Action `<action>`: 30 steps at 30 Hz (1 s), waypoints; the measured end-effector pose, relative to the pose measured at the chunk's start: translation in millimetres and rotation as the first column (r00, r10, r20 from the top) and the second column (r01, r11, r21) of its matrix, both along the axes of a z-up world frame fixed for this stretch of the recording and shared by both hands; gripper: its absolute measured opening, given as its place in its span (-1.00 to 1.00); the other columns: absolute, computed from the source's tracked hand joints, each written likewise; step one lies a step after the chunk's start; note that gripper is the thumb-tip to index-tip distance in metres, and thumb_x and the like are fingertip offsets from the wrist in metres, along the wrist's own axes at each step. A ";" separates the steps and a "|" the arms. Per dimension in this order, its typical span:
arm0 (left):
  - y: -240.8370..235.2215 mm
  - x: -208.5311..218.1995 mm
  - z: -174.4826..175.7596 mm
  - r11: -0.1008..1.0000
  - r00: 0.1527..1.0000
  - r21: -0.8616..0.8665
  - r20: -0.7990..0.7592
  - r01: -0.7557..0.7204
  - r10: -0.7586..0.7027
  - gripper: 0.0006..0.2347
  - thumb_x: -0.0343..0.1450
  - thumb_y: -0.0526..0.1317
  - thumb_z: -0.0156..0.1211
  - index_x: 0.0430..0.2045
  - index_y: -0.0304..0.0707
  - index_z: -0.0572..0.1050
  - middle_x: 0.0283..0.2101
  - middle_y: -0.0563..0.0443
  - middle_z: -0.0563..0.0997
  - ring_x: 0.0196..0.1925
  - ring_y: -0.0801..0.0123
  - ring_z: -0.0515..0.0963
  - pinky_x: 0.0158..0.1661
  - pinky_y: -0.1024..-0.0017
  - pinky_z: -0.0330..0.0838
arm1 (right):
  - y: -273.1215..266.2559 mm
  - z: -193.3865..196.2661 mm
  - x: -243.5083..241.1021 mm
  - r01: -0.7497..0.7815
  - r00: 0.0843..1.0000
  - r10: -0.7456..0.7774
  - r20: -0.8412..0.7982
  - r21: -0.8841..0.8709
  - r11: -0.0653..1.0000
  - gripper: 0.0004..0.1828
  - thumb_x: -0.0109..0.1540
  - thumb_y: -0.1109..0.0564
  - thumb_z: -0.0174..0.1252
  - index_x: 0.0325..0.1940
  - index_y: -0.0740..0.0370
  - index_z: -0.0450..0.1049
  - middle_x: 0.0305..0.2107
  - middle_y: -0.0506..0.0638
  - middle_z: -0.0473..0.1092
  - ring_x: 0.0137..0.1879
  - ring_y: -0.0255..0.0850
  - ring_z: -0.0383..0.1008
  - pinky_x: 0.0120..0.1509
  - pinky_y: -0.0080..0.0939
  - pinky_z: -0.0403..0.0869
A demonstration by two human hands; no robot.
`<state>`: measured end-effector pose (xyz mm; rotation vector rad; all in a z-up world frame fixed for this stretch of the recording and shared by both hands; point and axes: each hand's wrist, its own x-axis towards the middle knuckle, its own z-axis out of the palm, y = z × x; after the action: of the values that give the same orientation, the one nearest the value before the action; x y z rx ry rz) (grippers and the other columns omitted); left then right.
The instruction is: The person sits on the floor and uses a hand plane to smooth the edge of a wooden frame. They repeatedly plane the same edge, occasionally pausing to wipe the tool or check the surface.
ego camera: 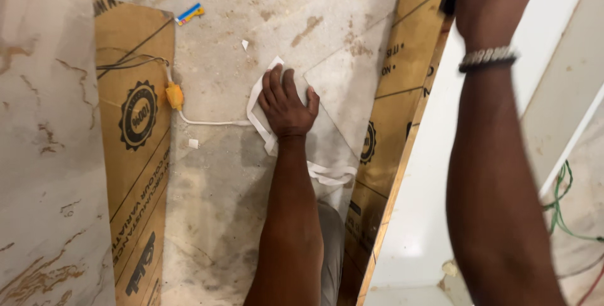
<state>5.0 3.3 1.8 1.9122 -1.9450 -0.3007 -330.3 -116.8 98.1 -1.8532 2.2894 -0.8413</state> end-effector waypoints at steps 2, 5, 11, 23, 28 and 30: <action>-0.2 -3.3 -1.4 1.000 1.000 0.002 -0.007 0.004 -0.004 -0.51 0.40 0.00 0.21 0.17 -0.24 0.35 0.35 -0.17 0.32 0.44 -0.04 0.25 0.32 0.00 0.16 | 66.5 12.5 29.9 0.024 0.996 -0.025 0.082 0.018 1.000 -0.75 0.41 0.11 0.30 0.07 0.33 0.52 -0.04 0.26 0.40 0.09 -0.01 0.44 0.20 0.06 0.47; -0.5 1.6 -3.3 1.000 1.000 0.029 0.011 0.000 0.000 -0.50 0.38 0.00 0.20 0.17 -0.24 0.35 0.34 -0.16 0.32 0.43 -0.05 0.25 0.30 -0.02 0.17 | 204.0 40.4 86.3 0.122 0.993 -0.116 -0.038 0.305 0.944 -0.67 0.41 0.04 0.34 0.20 0.22 0.57 0.03 0.23 0.37 0.17 0.08 0.40 0.23 0.09 0.46; 2.2 -1.9 -1.5 1.000 1.000 -0.011 0.004 0.022 -0.022 -0.53 0.41 -0.02 0.20 0.17 -0.22 0.33 0.33 -0.17 0.32 0.45 -0.06 0.23 0.33 -0.01 0.16 | 444.4 103.8 221.1 0.258 0.926 -0.361 0.110 0.515 0.817 -0.66 0.20 0.12 0.32 0.01 0.34 0.57 0.07 0.37 0.33 0.08 0.08 0.47 0.07 -0.07 0.49; -2.9 -2.8 -1.9 1.000 1.000 0.012 0.023 0.014 -0.015 -0.52 0.40 -0.03 0.21 0.17 -0.23 0.33 0.32 -0.18 0.32 0.43 -0.06 0.24 0.31 -0.01 0.14 | 298.3 82.3 155.8 0.136 0.962 -0.217 0.165 0.402 0.906 -0.69 0.24 0.17 0.36 0.04 0.30 0.60 0.10 0.28 0.25 0.11 0.04 0.46 0.04 -0.11 0.55; 0.3 -2.8 3.2 1.000 1.000 -0.001 -0.014 0.006 -0.006 -0.52 0.40 -0.03 0.21 0.17 -0.26 0.35 0.33 -0.19 0.34 0.43 -0.07 0.26 0.33 -0.01 0.15 | 199.3 84.8 123.6 0.082 0.974 -0.148 0.171 0.339 0.937 -0.73 0.33 0.17 0.35 0.08 0.32 0.59 0.07 0.27 0.28 0.10 0.01 0.45 0.10 -0.08 0.52; -2.5 -3.4 4.8 1.000 1.000 0.000 -0.003 0.004 -0.004 -0.52 0.39 -0.03 0.22 0.16 -0.25 0.36 0.32 -0.19 0.35 0.42 -0.08 0.27 0.32 -0.01 0.16 | 166.5 73.9 104.7 0.065 0.982 -0.115 0.152 0.298 0.952 -0.74 0.36 0.15 0.36 0.09 0.33 0.59 0.05 0.25 0.29 0.09 -0.02 0.44 0.11 -0.08 0.50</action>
<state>1.6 0.8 6.6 1.9070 -1.9471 -0.3054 -225.6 49.7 171.9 -1.5054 2.2630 -0.6022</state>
